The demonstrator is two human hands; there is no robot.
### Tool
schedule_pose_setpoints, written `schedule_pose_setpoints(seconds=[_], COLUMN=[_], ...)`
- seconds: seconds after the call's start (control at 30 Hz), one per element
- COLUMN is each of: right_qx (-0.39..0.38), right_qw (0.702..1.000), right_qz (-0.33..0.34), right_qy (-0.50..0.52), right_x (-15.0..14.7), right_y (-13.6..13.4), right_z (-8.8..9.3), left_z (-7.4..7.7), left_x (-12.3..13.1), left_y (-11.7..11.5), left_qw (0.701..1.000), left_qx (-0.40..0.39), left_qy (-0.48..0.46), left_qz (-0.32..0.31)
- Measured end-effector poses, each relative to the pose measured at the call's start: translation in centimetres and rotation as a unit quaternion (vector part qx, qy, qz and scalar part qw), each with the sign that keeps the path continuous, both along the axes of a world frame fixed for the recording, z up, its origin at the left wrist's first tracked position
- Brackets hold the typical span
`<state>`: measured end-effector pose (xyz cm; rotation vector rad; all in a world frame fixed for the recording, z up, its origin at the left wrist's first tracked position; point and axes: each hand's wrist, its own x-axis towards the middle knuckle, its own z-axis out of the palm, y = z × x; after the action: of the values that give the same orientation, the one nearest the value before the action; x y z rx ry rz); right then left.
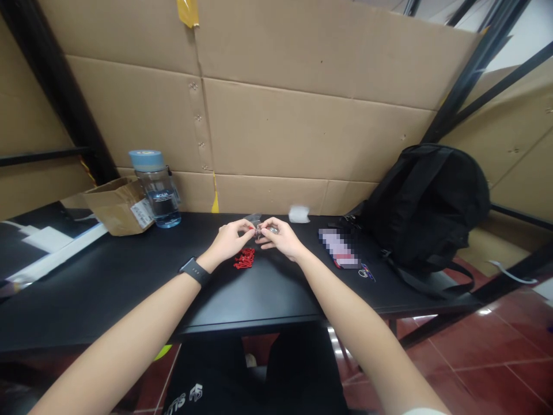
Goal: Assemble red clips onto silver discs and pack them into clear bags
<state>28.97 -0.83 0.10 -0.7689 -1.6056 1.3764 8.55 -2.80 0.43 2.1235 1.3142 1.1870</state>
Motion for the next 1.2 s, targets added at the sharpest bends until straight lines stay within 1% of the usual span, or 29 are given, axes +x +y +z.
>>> schedule_pose_setpoints(seconds=[0.13, 0.3, 0.43, 0.6, 0.73, 0.83, 0.93, 1.03, 1.1, 1.2], right_qx=[-0.009, -0.003, 0.033, 0.096, 0.114, 0.142, 0.169, 0.181, 0.191, 0.201], right_qw=[1.000, 1.000, 0.999, 0.993, 0.991, 0.986, 0.979, 0.973, 0.968, 0.963], right_qz=[-0.002, 0.013, 0.013, -0.024, -0.034, -0.048, -0.067, -0.080, -0.089, -0.099], right_qy=[0.016, 0.002, -0.002, -0.057, -0.063, -0.070, -0.096, -0.121, -0.134, -0.149], right_x=[0.0, 0.0, 0.0, 0.2, 0.1, 0.1, 0.4, 1.0, 1.4, 1.6], right_y=[0.0, 0.2, 0.5, 1.2, 1.6, 1.8, 1.9, 2.0, 2.2, 2.3], right_z=[0.0, -0.3, -0.7, -1.3, -1.7, -1.8, -1.6, -1.2, -1.2, -1.2], left_z=[-0.5, -0.9, -1.1, -1.4, -1.5, -1.3, -1.2, -1.1, -1.1, -1.0], left_x=[-0.1, -0.2, -0.3, -0.2, 0.0, 0.1, 0.1, 0.2, 0.3, 0.3], left_y=[0.5, 0.8, 1.0, 1.4, 1.4, 1.3, 1.2, 1.1, 1.0, 0.8], left_qw=[1.000, 0.999, 0.997, 0.994, 0.992, 0.992, 0.990, 0.985, 0.986, 0.990], left_qx=[-0.009, -0.021, -0.042, -0.071, -0.073, -0.071, -0.064, -0.081, -0.080, -0.051], left_qy=[-0.022, -0.032, -0.059, -0.082, -0.101, -0.095, -0.093, -0.091, -0.062, -0.003], left_qz=[-0.012, -0.021, -0.030, -0.033, -0.035, -0.050, -0.085, -0.123, -0.131, -0.130])
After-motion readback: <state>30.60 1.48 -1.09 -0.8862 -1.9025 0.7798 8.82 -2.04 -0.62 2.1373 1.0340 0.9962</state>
